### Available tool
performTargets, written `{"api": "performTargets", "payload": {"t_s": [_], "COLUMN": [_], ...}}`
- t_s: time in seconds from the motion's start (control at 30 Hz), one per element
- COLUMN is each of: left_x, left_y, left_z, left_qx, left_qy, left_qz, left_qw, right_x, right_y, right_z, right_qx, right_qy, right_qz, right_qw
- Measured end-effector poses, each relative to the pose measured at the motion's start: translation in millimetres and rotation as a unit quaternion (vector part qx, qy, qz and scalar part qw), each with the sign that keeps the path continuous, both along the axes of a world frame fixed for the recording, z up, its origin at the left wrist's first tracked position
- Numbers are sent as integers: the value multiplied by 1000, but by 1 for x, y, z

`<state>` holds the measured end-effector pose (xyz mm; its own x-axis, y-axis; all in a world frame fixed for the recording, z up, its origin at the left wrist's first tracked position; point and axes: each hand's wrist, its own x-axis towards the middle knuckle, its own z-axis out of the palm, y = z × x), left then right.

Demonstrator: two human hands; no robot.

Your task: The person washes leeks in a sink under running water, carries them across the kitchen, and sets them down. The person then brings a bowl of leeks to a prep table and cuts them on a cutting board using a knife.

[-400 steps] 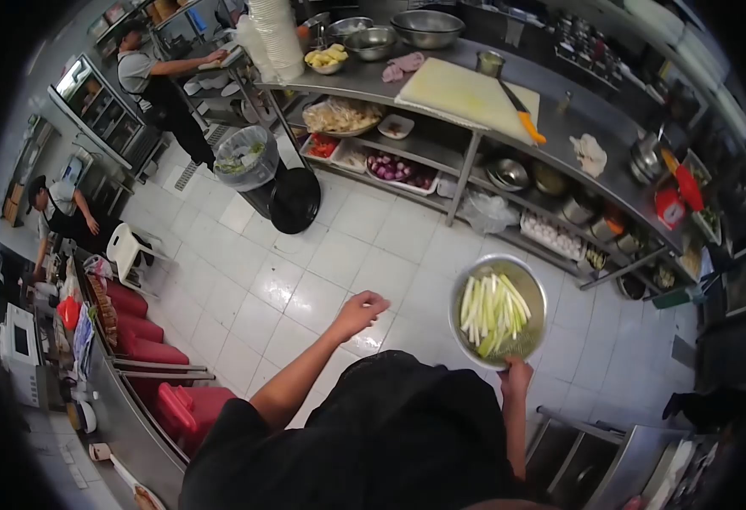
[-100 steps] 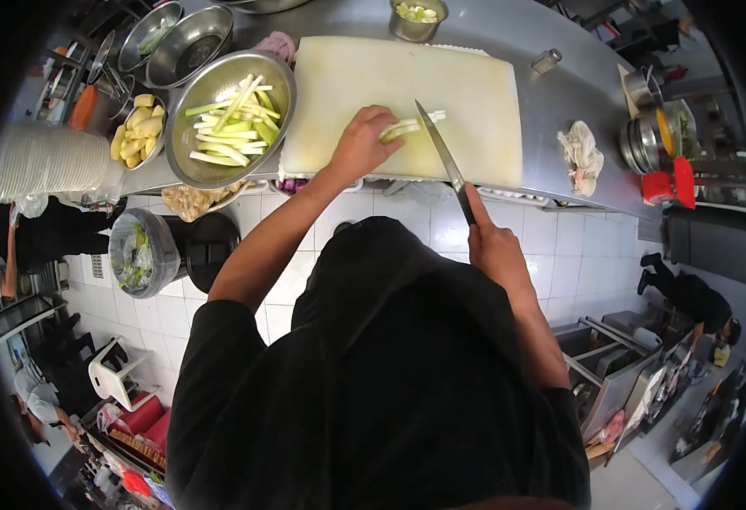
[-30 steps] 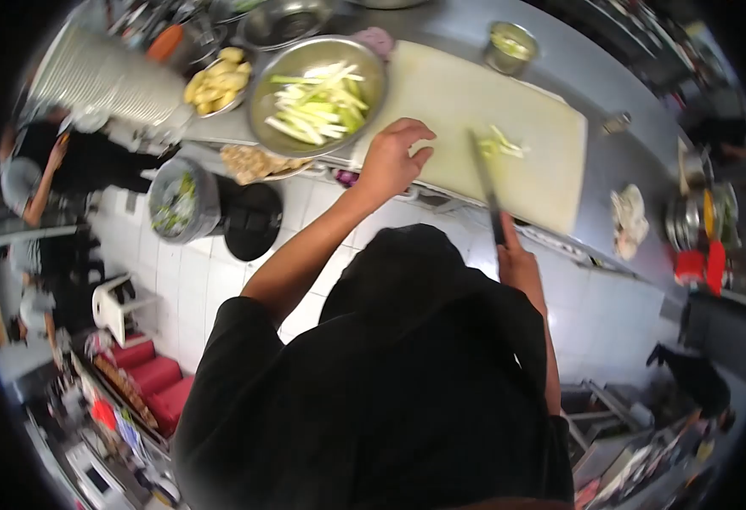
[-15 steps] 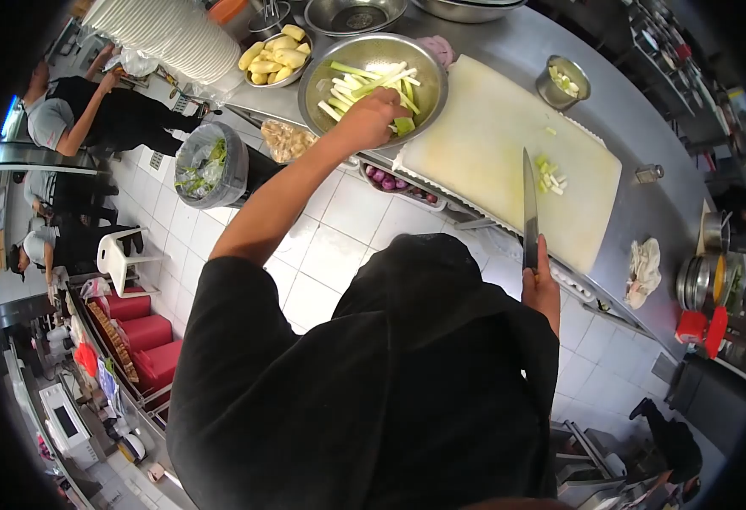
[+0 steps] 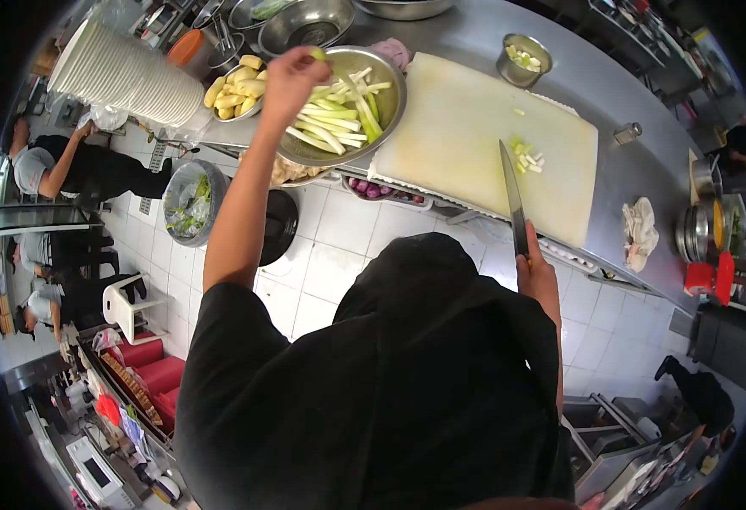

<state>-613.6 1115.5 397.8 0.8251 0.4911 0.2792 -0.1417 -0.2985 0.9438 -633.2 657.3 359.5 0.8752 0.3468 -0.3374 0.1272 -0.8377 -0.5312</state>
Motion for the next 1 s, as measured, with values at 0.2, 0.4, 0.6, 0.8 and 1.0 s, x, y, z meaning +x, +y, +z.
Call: {"api": "performTargets", "payload": {"t_s": [0.2, 0.4, 0.6, 0.8, 1.0], "left_x": [3, 19, 15, 13, 40], "left_y": [-68, -171, -169, -203, -220], "left_z": [47, -58, -108, -92, -124], "left_qx": [-172, -88, 234, 431, 402], "left_qy": [-75, 58, 15, -46, -58], "left_qz": [-55, -172, -136, -136, -138], "left_qw": [981, 979, 963, 891, 903], "right_x": [10, 14, 9, 4, -8], "right_y": [-9, -19, -23, -24, -22], "right_z": [-8, -11, -8, -6, 21], "right_qx": [14, -3, -21, -29, -35], "right_qy": [-2, -34, -32, -64, -56], "right_qz": [-24, -9, 0, 8, 16], "right_qw": [1000, 999, 999, 998, 998]}}
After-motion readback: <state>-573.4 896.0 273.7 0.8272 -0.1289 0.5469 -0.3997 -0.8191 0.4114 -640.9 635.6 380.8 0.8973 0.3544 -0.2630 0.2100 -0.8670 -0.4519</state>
